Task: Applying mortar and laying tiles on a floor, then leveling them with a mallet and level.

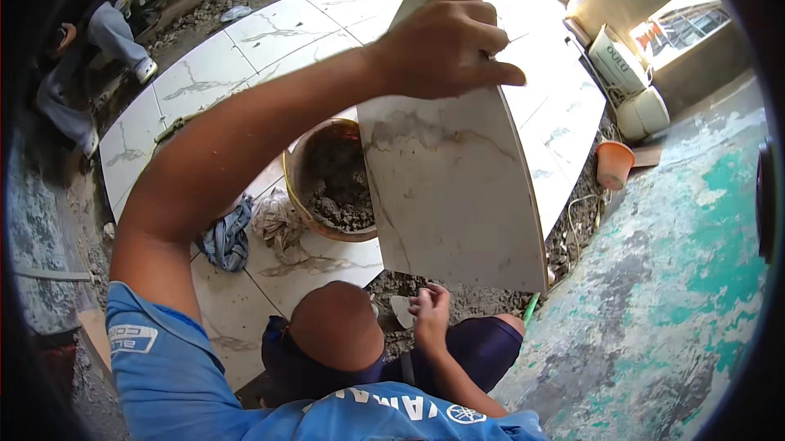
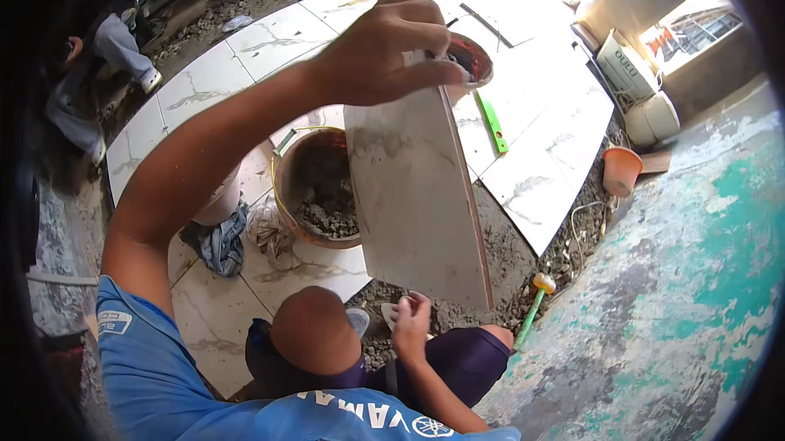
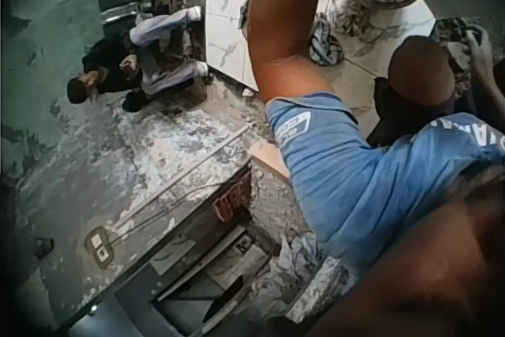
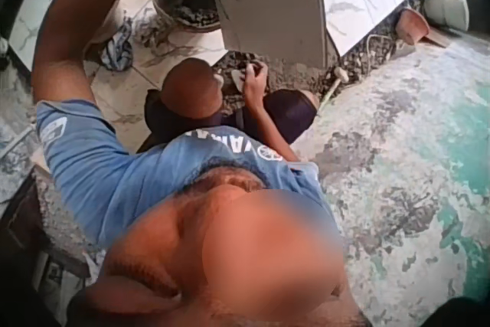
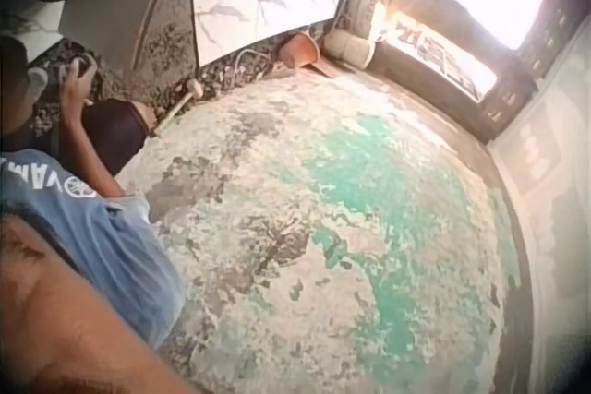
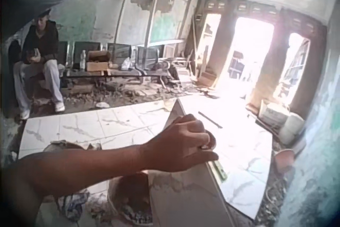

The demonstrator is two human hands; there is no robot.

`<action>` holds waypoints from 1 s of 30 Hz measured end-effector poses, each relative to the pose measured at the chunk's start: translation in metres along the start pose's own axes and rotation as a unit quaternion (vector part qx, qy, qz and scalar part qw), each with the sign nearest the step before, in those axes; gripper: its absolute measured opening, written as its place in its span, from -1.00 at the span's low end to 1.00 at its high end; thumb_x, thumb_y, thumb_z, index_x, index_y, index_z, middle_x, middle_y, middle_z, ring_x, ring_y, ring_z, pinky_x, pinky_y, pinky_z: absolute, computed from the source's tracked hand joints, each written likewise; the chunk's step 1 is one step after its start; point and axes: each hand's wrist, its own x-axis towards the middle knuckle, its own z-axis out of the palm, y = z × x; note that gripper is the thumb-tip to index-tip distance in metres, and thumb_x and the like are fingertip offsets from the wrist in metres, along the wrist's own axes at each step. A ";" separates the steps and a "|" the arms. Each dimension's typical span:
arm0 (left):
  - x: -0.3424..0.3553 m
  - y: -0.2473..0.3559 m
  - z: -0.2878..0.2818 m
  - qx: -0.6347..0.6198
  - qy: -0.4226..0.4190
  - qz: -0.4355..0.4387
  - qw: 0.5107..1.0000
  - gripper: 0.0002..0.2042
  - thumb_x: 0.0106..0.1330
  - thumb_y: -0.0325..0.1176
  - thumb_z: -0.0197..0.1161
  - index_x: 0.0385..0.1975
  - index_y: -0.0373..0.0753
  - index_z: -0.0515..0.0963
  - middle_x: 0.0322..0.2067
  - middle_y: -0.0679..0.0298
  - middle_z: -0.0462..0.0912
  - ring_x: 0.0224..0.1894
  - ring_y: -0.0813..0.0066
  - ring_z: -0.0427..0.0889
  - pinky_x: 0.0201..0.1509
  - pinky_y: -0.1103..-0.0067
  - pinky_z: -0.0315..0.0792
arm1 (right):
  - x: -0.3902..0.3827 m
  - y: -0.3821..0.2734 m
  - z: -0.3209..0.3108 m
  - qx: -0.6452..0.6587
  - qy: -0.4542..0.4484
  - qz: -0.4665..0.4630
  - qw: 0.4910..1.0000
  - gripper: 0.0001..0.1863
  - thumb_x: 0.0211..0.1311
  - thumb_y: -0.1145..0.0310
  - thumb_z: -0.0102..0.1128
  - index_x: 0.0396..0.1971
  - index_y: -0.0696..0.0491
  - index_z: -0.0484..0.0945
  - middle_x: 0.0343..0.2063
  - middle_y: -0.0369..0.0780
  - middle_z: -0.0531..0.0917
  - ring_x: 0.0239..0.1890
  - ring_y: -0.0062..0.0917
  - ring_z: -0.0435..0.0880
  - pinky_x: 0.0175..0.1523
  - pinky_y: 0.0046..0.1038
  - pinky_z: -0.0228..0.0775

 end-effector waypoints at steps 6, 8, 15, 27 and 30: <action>0.012 -0.026 -0.013 -0.131 -0.162 0.072 0.975 -0.73 0.08 -0.22 0.43 -0.29 -0.24 0.68 -0.33 0.09 0.66 -0.17 0.22 0.64 -0.07 0.39 0.51 | 0.008 0.024 0.026 -0.162 0.025 -0.140 0.976 -0.55 0.28 0.32 0.24 0.03 0.26 0.32 -0.21 -0.07 0.60 -0.19 -0.40 0.63 -0.03 -0.44 0.45; 0.028 -0.024 -0.015 -0.149 -0.179 0.156 0.960 -0.83 0.10 -0.29 0.42 -0.39 -0.20 0.65 -0.37 0.20 0.65 -0.23 0.19 0.60 -0.12 0.35 0.48 | 0.014 0.038 0.033 -0.172 0.006 -0.091 0.981 -0.56 0.26 0.27 0.27 -0.05 0.28 0.39 -0.35 -0.10 0.63 -0.28 -0.39 0.66 -0.10 -0.43 0.49; 0.058 -0.006 -0.027 -0.073 -0.322 0.120 0.936 -0.80 0.07 -0.32 0.43 -0.39 -0.26 0.58 -0.38 0.15 0.61 -0.22 0.16 0.60 -0.14 0.31 0.44 | 0.037 0.057 0.108 0.339 -0.067 0.135 0.929 -0.73 0.31 0.35 0.21 -0.13 0.19 0.44 -0.28 -0.20 0.61 -0.22 -0.46 0.66 -0.08 -0.44 0.52; 0.075 0.000 -0.016 0.020 -0.375 0.180 0.909 -0.77 0.03 -0.45 0.37 -0.47 -0.26 0.39 -0.46 0.25 0.52 -0.33 0.22 0.55 -0.23 0.38 0.44 | 0.048 0.053 0.100 0.148 0.036 -0.073 0.986 -0.66 0.35 0.19 0.11 -0.34 0.22 0.60 -0.53 -0.18 0.69 -0.44 -0.57 0.70 -0.32 -0.50 0.52; 0.081 -0.002 -0.032 -0.020 -0.378 0.066 0.923 -0.76 -0.04 -0.55 0.41 -0.46 -0.30 0.42 -0.44 0.21 0.53 -0.33 0.21 0.55 -0.23 0.43 0.44 | 0.061 0.035 0.055 0.159 0.082 -0.120 0.977 -0.67 0.34 0.19 0.12 -0.35 0.20 0.60 -0.53 -0.20 0.69 -0.46 -0.58 0.70 -0.33 -0.51 0.51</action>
